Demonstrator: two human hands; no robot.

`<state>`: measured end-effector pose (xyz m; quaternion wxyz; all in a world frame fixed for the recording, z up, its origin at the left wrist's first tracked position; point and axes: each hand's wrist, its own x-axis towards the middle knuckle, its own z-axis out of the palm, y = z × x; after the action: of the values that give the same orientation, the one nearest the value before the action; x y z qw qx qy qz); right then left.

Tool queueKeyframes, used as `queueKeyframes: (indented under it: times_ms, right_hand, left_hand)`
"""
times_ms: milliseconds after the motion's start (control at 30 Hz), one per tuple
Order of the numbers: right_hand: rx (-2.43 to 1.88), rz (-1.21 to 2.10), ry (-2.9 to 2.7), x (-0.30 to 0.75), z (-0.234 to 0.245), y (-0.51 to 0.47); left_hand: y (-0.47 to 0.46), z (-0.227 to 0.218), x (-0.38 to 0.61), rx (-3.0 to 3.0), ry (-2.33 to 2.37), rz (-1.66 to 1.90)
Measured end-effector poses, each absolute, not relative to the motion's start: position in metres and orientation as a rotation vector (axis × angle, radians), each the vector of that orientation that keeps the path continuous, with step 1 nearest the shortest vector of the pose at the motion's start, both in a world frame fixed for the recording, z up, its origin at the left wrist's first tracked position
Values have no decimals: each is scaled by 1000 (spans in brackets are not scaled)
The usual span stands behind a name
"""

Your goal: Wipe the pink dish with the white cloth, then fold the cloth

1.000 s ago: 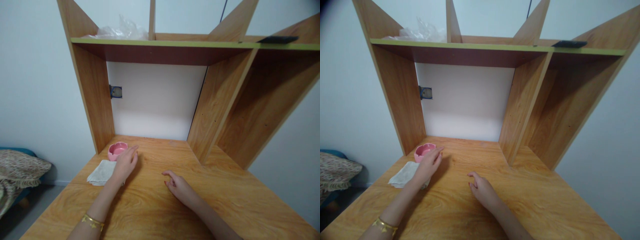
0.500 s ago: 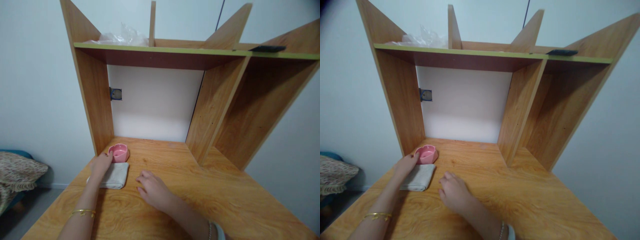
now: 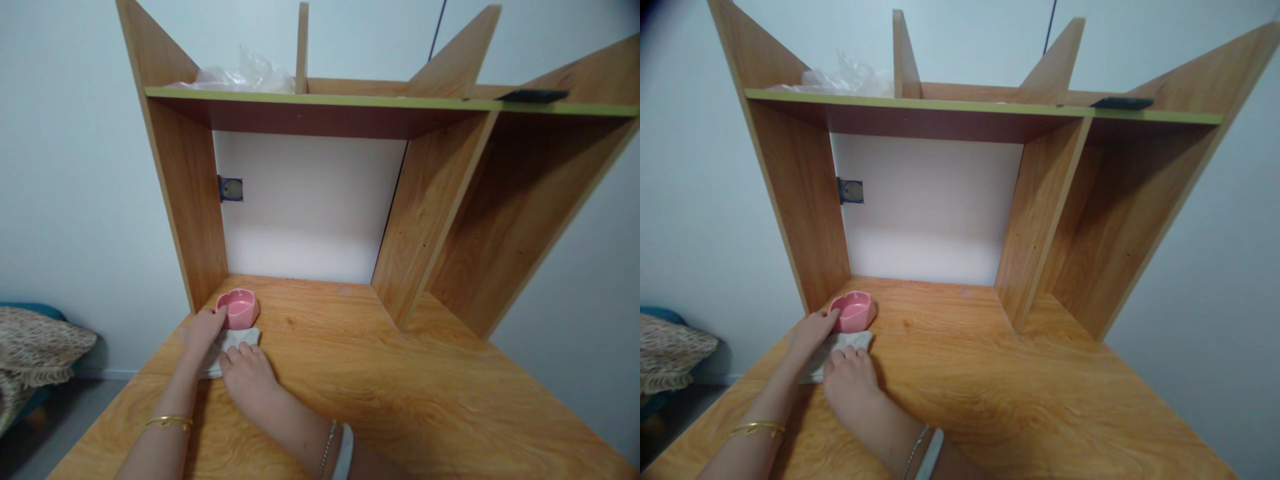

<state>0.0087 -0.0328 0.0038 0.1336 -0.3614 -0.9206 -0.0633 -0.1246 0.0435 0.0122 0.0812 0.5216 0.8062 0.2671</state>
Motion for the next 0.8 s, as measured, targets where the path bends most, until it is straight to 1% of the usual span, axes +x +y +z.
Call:
queueKeyframes:
  times_ms: [100, 233, 367, 467, 567, 667, 800]
  right_hand:
    - [-1094, -169, -2701, 12, 8, -34]
    - [-1239, -101, -2716, 38, 18, -32]
    - [-1488, -47, -2615, 96, 22, -23]
    - [-1759, -51, -2437, 150, 21, -13]
    - [-1907, -69, -2311, 195, 22, -7]
    - [-1898, -1, -2297, 219, 24, -6]
    - [-1678, 198, -2295, 224, 21, -4]
  left_hand:
    - [38, 18, -118, 1568, 2463, 678]
    - [33, 23, -108, 1580, 2498, 616]
    - [33, 22, -89, 1640, 2436, 597]
    - [34, 18, -66, 1737, 2296, 588]
    - [31, 12, -42, 1814, 2167, 573]
    - [26, 6, -25, 1867, 2085, 562]
    - [21, 2, -18, 1906, 2035, 554]
